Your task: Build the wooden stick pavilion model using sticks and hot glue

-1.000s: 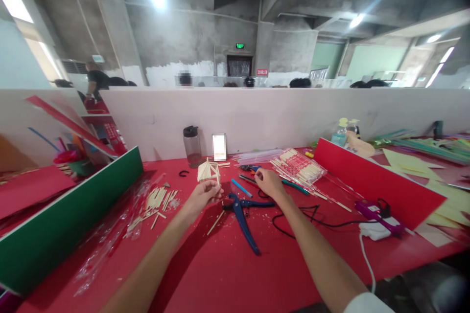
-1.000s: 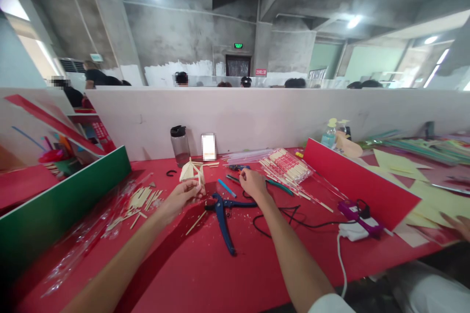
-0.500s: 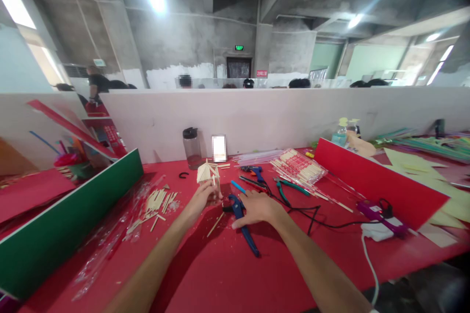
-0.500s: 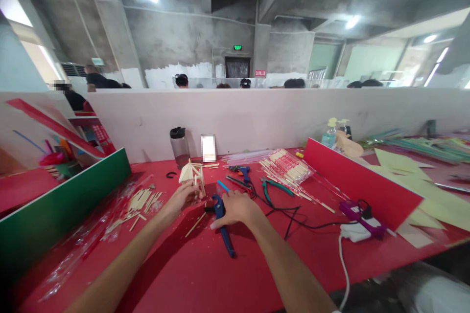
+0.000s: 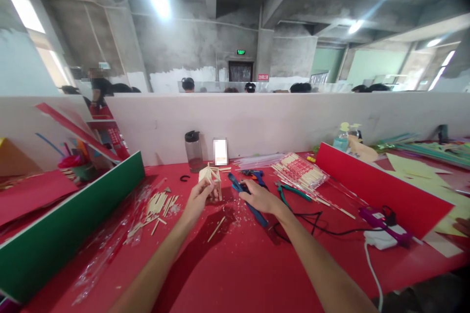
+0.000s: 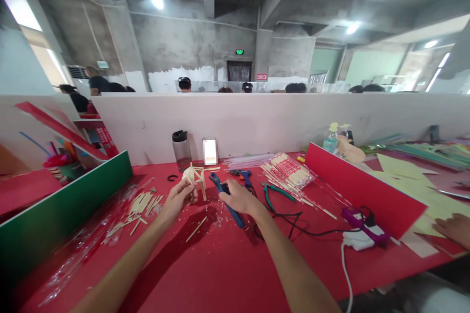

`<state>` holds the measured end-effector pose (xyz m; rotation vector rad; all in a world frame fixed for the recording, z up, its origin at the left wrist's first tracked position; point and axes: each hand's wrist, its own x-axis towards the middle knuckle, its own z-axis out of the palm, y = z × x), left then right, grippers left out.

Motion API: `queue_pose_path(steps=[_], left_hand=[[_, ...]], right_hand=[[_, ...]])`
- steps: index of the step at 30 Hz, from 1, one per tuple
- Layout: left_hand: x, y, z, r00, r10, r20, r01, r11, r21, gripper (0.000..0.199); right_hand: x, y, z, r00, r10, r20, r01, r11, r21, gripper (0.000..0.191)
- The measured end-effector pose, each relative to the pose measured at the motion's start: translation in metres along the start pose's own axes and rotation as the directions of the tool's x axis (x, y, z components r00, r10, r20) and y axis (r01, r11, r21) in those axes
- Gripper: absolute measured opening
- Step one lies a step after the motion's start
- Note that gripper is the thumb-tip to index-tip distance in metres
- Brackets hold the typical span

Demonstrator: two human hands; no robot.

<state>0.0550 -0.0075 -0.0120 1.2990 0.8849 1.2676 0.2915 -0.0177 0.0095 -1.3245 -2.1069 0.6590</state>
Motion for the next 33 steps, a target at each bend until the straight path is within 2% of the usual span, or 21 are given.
queue_pose_path(steps=[4, 11, 17, 20, 27, 33], left_hand=[[0.0, -0.001, 0.0, 1.0, -0.012, -0.01, 0.012, 1.0, 0.004, 0.038], [-0.003, 0.006, 0.003, 0.999, 0.031, 0.024, -0.034, 0.984, 0.173, 0.043], [-0.004, 0.011, 0.0, 0.998, -0.005, 0.056, -0.003, 0.991, 0.132, 0.04], [-0.005, 0.013, 0.0, 0.996, -0.041, 0.074, 0.034, 0.994, 0.1, 0.042], [-0.007, 0.016, 0.003, 0.976, -0.115, 0.184, 0.085, 0.983, 0.163, 0.048], [-0.005, 0.012, -0.001, 0.99, -0.079, 0.116, 0.052, 0.975, 0.218, 0.046]], right_hand=[[0.001, -0.013, 0.01, 0.992, -0.099, -0.077, 0.113, 0.974, 0.198, 0.028], [-0.001, -0.021, 0.019, 0.98, -0.152, -0.128, 0.184, 0.942, 0.283, 0.031], [0.001, -0.016, 0.02, 0.979, -0.197, -0.052, 0.202, 0.91, 0.363, 0.031], [0.002, -0.015, 0.021, 0.981, -0.184, -0.056, 0.19, 0.89, 0.415, 0.034], [0.002, -0.02, 0.023, 0.975, -0.221, -0.027, 0.205, 0.846, 0.492, 0.036], [0.001, -0.022, 0.022, 0.98, -0.194, -0.031, 0.184, 0.849, 0.496, 0.035]])
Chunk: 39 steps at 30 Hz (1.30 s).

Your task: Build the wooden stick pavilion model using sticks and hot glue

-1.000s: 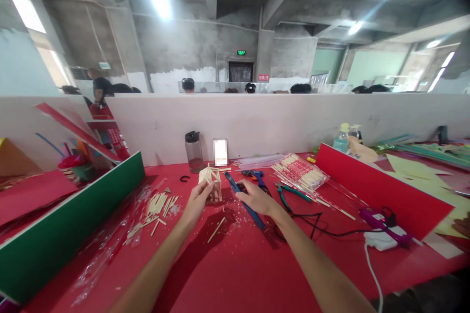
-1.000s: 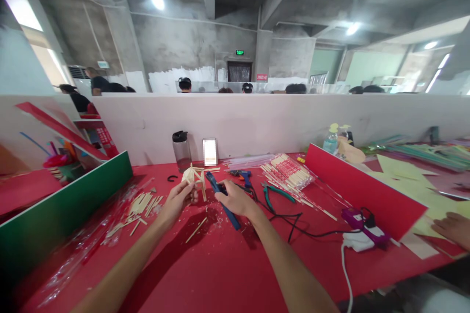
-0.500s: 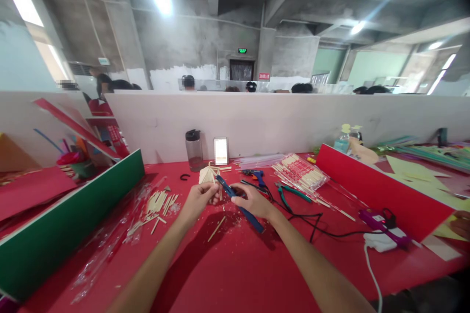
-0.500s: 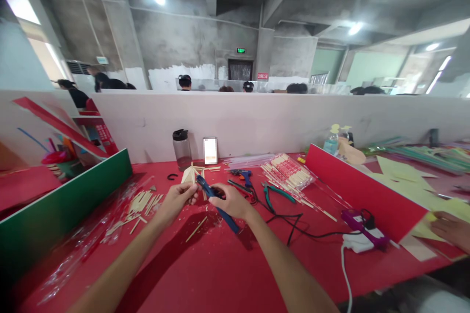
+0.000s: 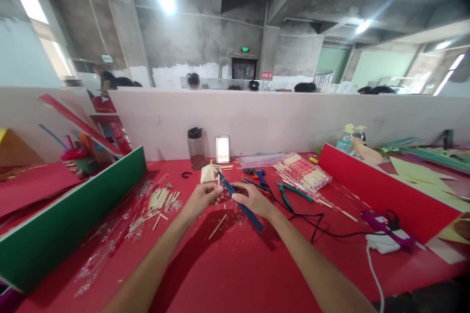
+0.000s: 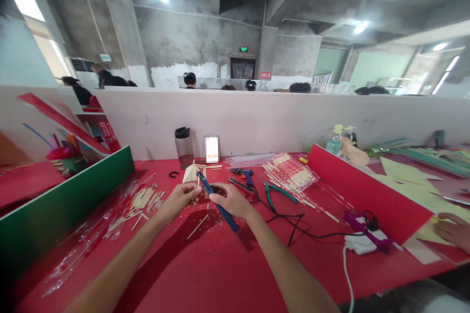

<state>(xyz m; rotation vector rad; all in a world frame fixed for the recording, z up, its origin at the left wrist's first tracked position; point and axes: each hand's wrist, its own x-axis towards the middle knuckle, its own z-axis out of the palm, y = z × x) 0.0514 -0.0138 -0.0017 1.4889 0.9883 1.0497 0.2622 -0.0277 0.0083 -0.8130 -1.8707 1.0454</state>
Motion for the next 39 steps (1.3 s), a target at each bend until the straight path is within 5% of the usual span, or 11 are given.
queue_pose_path(steps=[39], left_hand=[[-0.001, 0.0, -0.008, 0.999, 0.034, 0.025, -0.037, 0.992, 0.119, 0.046]], right_hand=[[-0.001, -0.005, -0.001, 1.0, -0.024, -0.005, 0.024, 0.999, -0.047, 0.036]])
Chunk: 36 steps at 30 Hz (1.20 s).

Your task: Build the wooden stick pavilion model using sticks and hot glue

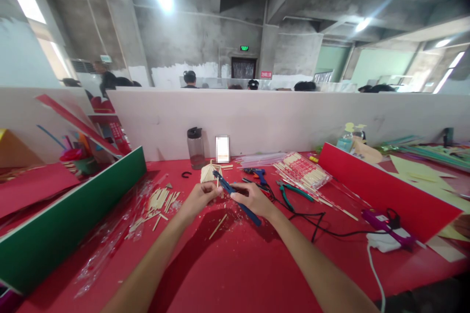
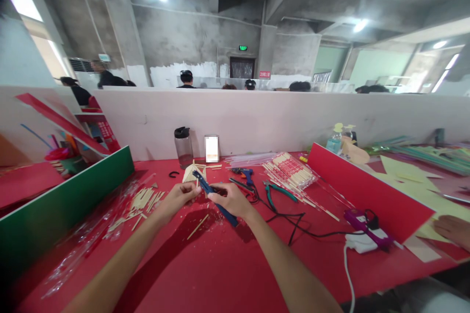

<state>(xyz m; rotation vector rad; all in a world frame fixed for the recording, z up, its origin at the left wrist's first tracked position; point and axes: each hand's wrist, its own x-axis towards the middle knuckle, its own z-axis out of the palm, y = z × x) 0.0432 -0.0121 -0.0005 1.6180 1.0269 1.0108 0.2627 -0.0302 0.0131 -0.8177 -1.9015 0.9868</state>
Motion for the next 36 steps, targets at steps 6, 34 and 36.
queue_pose_path(steps=[6, 34, 36], left_hand=[[-0.0006, 0.0039, 0.0017, 1.0, -0.007, -0.012, 0.007, 1.0, -0.005, 0.049], [0.001, -0.0012, 0.0011, 0.999, -0.039, -0.021, 0.038, 0.998, -0.05, 0.048], [0.0009, -0.001, 0.001, 0.999, -0.04, -0.026, 0.038, 0.998, -0.047, 0.048]], right_hand=[[0.0003, -0.0006, 0.0006, 0.999, 0.036, 0.012, -0.037, 0.999, 0.002, 0.036], [0.0002, 0.0011, 0.0049, 0.999, 0.051, -0.01, -0.051, 0.998, 0.037, 0.035], [-0.0001, 0.0004, 0.0056, 0.999, 0.048, -0.005, -0.048, 0.998, 0.046, 0.035]])
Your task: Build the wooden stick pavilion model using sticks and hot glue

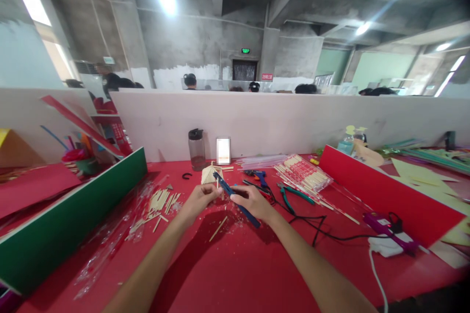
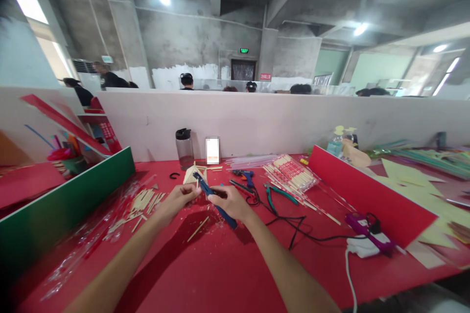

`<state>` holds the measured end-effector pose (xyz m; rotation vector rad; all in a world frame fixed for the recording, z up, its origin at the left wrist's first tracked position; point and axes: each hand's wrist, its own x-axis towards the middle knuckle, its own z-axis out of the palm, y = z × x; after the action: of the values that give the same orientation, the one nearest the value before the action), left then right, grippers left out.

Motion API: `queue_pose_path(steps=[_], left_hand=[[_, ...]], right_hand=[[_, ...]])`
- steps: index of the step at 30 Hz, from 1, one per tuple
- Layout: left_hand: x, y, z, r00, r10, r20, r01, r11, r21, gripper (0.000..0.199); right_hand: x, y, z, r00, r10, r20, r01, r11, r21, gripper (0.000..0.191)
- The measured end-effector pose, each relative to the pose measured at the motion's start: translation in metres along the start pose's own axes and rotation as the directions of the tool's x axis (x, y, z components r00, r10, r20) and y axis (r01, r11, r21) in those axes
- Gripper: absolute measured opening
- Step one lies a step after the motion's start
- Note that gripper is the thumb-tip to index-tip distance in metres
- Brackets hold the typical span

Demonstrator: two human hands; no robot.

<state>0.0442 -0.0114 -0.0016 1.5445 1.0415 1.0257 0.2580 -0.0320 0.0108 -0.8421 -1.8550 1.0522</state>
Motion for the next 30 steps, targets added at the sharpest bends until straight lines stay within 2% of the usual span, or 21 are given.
queue_pose_path(steps=[10, 15, 20, 25, 30], left_hand=[[0.002, -0.005, -0.005, 0.999, 0.049, -0.009, -0.048, 0.995, 0.093, 0.048], [0.003, -0.007, -0.003, 0.998, 0.062, -0.009, -0.061, 0.991, 0.119, 0.047], [0.001, -0.003, 0.003, 0.999, 0.051, 0.006, -0.051, 0.995, 0.088, 0.049], [-0.003, 0.002, 0.009, 1.0, 0.03, -0.011, -0.029, 0.997, 0.071, 0.051], [-0.002, -0.002, 0.012, 1.0, 0.009, 0.0, -0.009, 1.0, 0.015, 0.051]], right_hand=[[0.0, 0.005, 0.008, 0.999, 0.026, 0.024, -0.025, 1.0, -0.008, 0.034], [-0.001, 0.013, 0.016, 0.999, 0.0, -0.044, -0.008, 0.981, -0.193, 0.037], [-0.002, 0.017, 0.02, 0.995, 0.019, -0.093, -0.055, 0.913, -0.404, 0.035], [-0.002, 0.017, 0.022, 0.994, 0.012, -0.107, -0.067, 0.853, -0.518, 0.034], [-0.003, 0.016, 0.022, 0.992, 0.033, -0.124, -0.102, 0.79, -0.605, 0.036]])
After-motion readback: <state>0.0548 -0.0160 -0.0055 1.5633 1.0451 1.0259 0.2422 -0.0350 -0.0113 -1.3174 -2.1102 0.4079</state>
